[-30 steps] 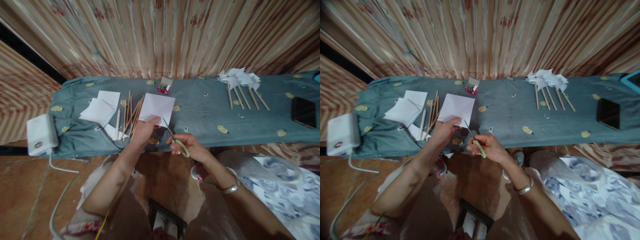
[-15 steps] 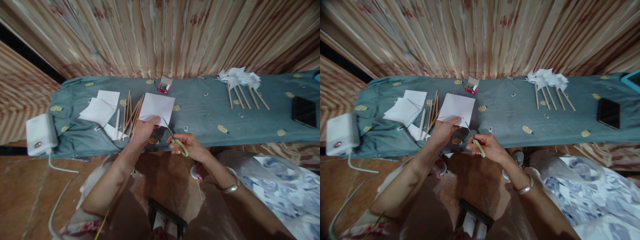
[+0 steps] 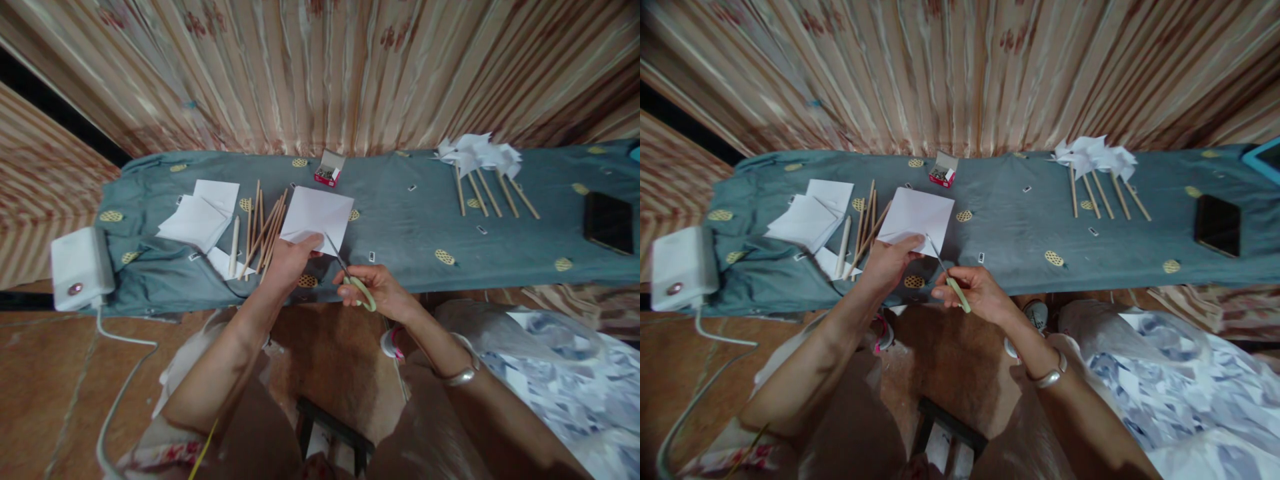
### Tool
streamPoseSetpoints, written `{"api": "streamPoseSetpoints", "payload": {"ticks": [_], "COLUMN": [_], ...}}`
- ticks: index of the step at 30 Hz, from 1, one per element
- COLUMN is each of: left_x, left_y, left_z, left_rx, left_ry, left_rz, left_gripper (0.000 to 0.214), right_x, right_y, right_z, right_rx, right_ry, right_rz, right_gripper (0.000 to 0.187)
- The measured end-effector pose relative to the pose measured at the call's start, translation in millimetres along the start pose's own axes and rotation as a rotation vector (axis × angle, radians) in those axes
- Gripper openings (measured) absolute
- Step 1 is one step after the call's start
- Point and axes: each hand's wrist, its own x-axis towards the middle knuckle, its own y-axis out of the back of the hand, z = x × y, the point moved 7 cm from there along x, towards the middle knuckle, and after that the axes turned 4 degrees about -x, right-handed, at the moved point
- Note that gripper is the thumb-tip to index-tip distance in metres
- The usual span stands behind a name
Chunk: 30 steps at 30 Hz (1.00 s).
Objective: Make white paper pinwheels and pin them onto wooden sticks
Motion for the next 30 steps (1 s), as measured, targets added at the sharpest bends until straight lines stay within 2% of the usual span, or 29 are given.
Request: {"api": "streamPoseSetpoints", "payload": {"ticks": [11,17,25,30], "left_x": [-0.9,-2.5,-0.5,-1.0], "left_y": [-0.5,-2.5,-1.3,-1.5], "left_z": [-1.8,-3.2,-6.0,-6.7], "left_rx": [0.024,0.042,0.051,0.061], "left_ry": [0.014,0.017,0.018,0.014], "left_rz": [0.013,-0.011,-0.001,-0.013], "left_gripper": [0.038,0.024,0.028,0.024], "right_x": [1.7,2.2,2.4,2.6], "right_y": [3.3,3.3,4.3,4.5], "right_z": [4.1,1.9,1.5,1.1], "right_rx": [0.002,0.009,0.039,0.03], "right_ry": [0.001,-0.019,-0.022,-0.02], "right_rz": [0.007,0.026,0.038,0.038], "right_gripper": [0.039,0.04,0.038,0.039]}}
